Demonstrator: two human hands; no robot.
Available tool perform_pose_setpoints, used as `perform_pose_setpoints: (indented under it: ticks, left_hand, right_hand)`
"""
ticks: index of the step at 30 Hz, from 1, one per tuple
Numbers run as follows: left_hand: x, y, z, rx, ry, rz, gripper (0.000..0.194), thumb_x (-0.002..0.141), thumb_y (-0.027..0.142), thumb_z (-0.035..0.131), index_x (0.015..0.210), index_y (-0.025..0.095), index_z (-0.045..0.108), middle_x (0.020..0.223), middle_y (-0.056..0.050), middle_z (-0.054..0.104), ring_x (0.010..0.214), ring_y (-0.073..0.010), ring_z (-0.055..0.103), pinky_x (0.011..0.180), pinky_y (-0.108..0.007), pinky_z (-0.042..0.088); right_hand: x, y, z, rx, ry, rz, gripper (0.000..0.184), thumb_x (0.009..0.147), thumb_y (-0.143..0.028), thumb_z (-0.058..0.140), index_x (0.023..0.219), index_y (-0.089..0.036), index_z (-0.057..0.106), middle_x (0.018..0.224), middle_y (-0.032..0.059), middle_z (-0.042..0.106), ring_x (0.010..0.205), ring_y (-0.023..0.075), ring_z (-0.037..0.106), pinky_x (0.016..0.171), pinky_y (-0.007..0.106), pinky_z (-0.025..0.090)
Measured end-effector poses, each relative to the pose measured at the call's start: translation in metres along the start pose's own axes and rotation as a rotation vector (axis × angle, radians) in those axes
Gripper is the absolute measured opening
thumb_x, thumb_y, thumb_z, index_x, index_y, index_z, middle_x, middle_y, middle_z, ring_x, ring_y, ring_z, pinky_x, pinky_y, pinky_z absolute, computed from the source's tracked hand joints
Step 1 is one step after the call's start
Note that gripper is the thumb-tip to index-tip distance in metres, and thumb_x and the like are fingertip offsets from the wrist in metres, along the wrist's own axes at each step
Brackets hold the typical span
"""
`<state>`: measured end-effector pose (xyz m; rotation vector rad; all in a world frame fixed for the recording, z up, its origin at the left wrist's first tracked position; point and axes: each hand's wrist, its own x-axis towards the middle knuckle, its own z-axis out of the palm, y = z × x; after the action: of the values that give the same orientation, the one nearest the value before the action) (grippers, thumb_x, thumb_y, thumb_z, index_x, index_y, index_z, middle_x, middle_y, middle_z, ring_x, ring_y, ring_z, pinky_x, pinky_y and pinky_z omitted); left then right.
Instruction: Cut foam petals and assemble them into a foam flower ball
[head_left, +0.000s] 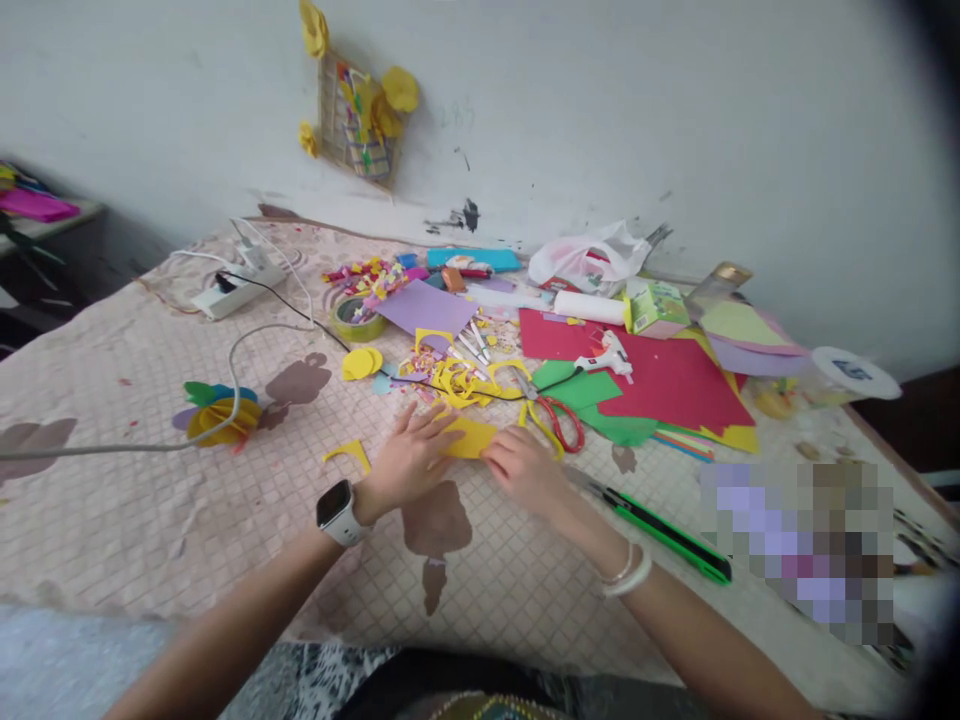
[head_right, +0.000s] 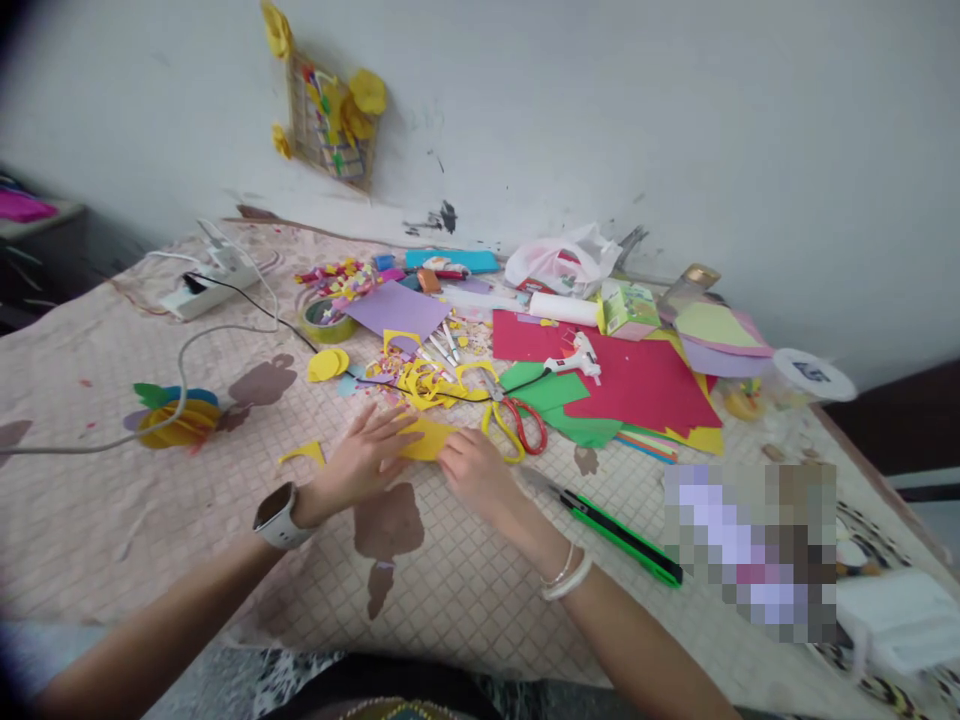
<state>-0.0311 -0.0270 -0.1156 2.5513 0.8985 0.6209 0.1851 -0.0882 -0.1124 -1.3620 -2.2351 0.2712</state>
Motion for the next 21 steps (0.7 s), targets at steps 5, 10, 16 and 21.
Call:
perform_pose_setpoints:
  ticks: [5,10,16,21]
  left_hand:
    - [-0.022,0.006,0.016,-0.07,-0.021,-0.085,0.029,0.081,0.023,0.068,0.11,0.023,0.07,0.124,-0.01,0.068,0.121,-0.029,0.057,0.114,-0.057,0.026]
    - [-0.013,0.009,0.016,-0.234,-0.002,-0.152,0.02,0.078,0.027,0.072,0.098,0.024,0.074,0.113,-0.008,0.072,0.111,-0.0283,0.062,0.115,-0.057,0.02]
    - [-0.001,0.014,0.004,-0.598,0.073,-0.314,0.01,0.081,0.032,0.067,0.081,0.023,0.073,0.085,-0.003,0.075,0.086,-0.023,0.068,0.11,-0.052,0.032]
    - [0.016,0.035,0.003,-1.05,0.162,-0.564,0.024,0.088,0.044,0.057,0.094,0.021,0.063,0.078,-0.003,0.074,0.071,-0.021,0.071,0.067,-0.031,0.055]
  right_hand:
    - [-0.005,0.003,0.027,0.084,-0.02,0.083,0.02,0.08,-0.004,0.065,0.068,-0.019,0.063,0.074,0.0045,0.065,0.079,0.0242,0.06,0.071,0.037,0.049]
    - [-0.001,0.007,0.019,0.244,-0.033,0.133,0.021,0.077,-0.008,0.071,0.063,-0.02,0.062,0.067,-0.0004,0.065,0.069,0.0191,0.062,0.064,0.03,0.049]
    - [-0.003,0.01,0.002,0.392,0.219,0.267,0.015,0.093,-0.033,0.057,0.087,-0.021,0.064,0.081,0.0047,0.07,0.076,0.0215,0.067,0.067,0.033,0.055]
    - [-0.012,0.02,-0.001,0.451,0.471,0.382,0.039,0.104,-0.035,0.022,0.134,-0.019,0.043,0.109,0.0141,0.068,0.093,0.023,0.069,0.075,0.038,0.058]
